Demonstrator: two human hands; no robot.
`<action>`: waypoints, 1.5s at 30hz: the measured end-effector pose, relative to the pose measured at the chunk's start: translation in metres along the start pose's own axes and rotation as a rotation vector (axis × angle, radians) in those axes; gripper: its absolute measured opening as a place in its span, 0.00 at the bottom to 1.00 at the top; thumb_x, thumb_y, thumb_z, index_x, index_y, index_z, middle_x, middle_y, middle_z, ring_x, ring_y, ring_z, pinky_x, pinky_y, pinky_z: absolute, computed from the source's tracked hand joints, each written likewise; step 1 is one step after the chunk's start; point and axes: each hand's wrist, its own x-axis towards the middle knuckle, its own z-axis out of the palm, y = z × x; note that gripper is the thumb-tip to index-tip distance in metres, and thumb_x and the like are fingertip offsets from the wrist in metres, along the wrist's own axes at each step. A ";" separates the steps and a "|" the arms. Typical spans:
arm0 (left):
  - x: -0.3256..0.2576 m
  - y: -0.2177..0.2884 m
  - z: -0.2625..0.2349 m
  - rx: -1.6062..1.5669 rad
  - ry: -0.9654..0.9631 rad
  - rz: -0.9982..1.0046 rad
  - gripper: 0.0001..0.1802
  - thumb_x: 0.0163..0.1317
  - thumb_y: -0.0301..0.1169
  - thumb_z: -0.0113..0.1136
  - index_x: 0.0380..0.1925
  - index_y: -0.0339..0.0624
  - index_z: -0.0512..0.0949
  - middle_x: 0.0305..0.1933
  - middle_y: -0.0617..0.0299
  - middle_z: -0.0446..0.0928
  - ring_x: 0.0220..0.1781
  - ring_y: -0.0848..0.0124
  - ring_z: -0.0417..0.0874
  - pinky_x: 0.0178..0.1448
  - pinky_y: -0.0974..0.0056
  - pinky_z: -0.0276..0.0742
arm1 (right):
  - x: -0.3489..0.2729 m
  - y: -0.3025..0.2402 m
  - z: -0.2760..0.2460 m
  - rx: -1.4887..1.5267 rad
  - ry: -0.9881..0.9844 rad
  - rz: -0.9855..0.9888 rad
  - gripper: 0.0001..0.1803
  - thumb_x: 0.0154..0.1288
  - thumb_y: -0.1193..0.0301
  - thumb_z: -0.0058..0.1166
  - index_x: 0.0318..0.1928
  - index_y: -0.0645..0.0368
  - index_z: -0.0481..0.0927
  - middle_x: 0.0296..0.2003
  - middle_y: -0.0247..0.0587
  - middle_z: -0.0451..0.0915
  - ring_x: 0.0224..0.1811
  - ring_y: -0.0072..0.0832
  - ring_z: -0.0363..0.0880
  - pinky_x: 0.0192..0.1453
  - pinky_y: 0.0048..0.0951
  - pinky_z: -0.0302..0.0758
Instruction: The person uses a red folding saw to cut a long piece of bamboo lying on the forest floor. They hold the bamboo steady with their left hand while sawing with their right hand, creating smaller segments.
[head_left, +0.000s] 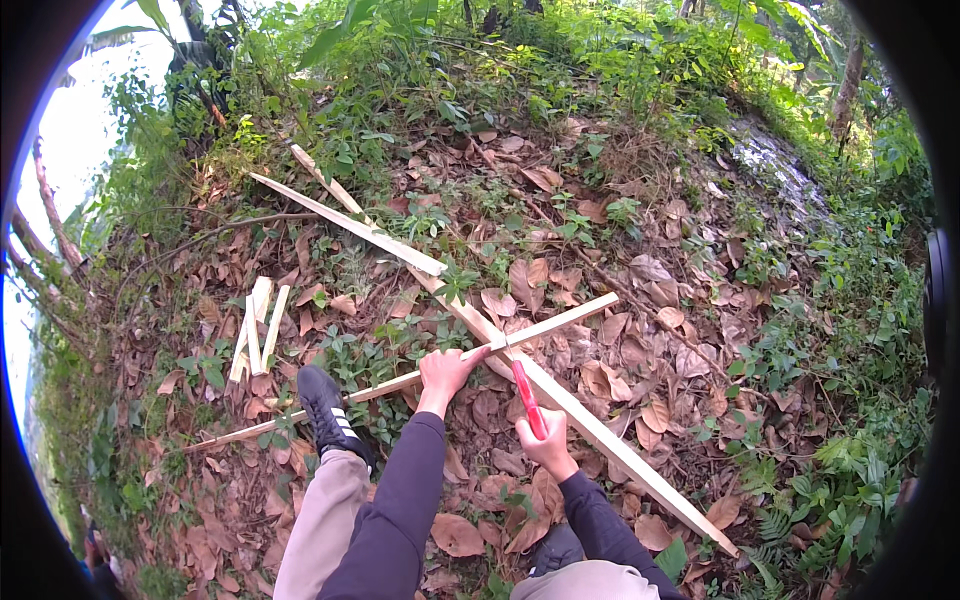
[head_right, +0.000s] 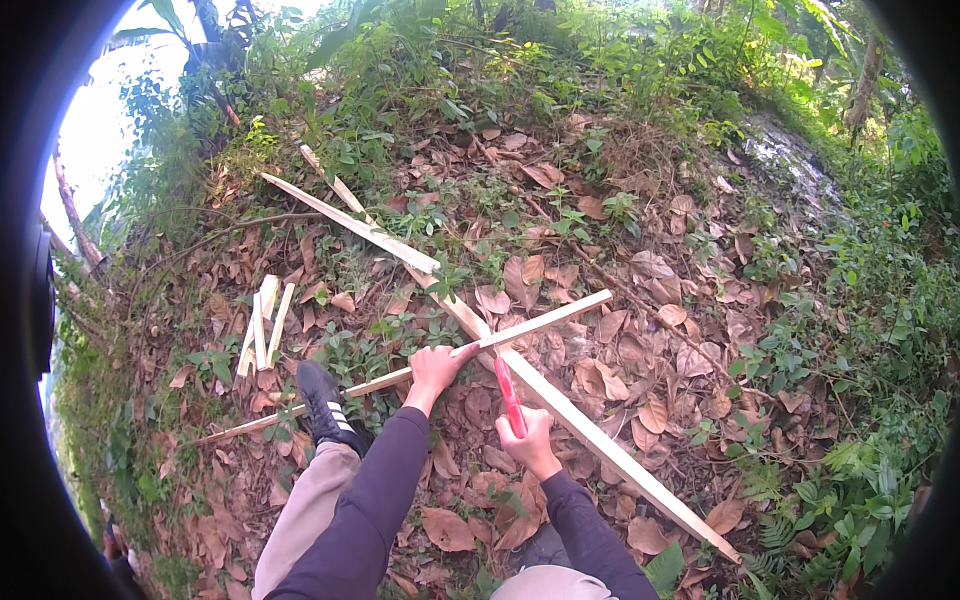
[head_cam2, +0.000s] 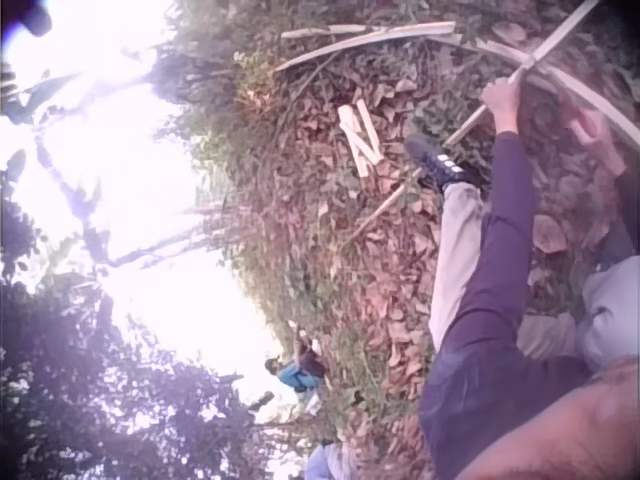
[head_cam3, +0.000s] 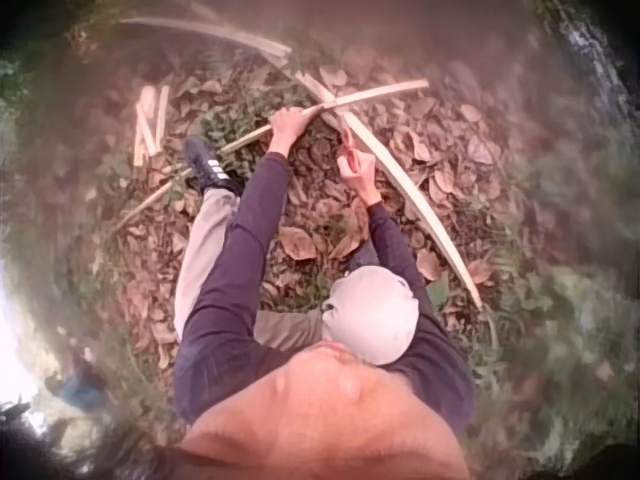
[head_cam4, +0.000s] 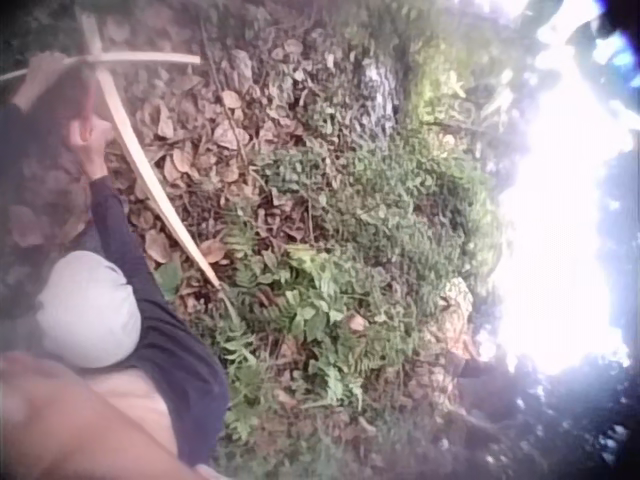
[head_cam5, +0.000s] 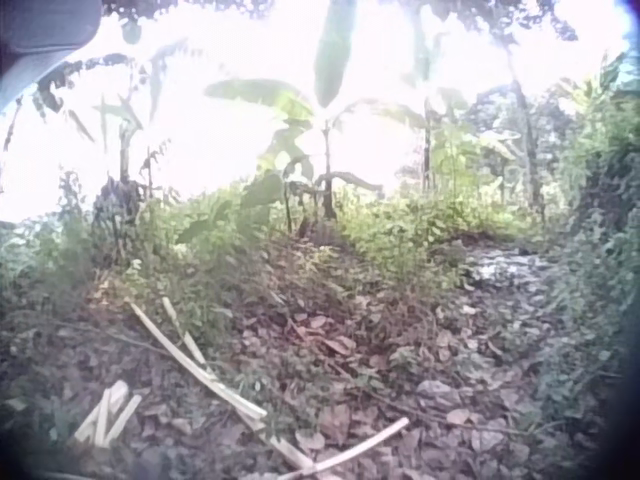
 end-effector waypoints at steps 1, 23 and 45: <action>-0.001 -0.004 0.001 0.030 0.019 0.004 0.49 0.57 0.79 0.40 0.22 0.43 0.87 0.24 0.47 0.83 0.32 0.48 0.87 0.39 0.50 0.80 | 0.011 -0.003 0.007 0.005 -0.003 -0.003 0.16 0.57 0.74 0.58 0.16 0.61 0.67 0.10 0.37 0.65 0.12 0.20 0.62 0.19 0.31 0.60; 0.002 0.006 -0.004 -0.080 0.080 0.032 0.49 0.57 0.80 0.38 0.24 0.43 0.88 0.24 0.48 0.83 0.32 0.49 0.87 0.39 0.51 0.80 | -0.071 -0.027 -0.040 -0.024 -0.051 0.006 0.11 0.53 0.75 0.58 0.17 0.60 0.73 0.10 0.38 0.68 0.10 0.26 0.72 0.20 0.30 0.68; -0.006 0.000 0.000 0.012 -0.072 0.058 0.50 0.56 0.81 0.37 0.22 0.46 0.88 0.23 0.50 0.83 0.30 0.52 0.87 0.35 0.52 0.80 | 0.014 0.003 0.005 0.002 -0.022 0.044 0.15 0.56 0.73 0.58 0.18 0.61 0.68 0.11 0.32 0.67 0.14 0.17 0.62 0.21 0.30 0.60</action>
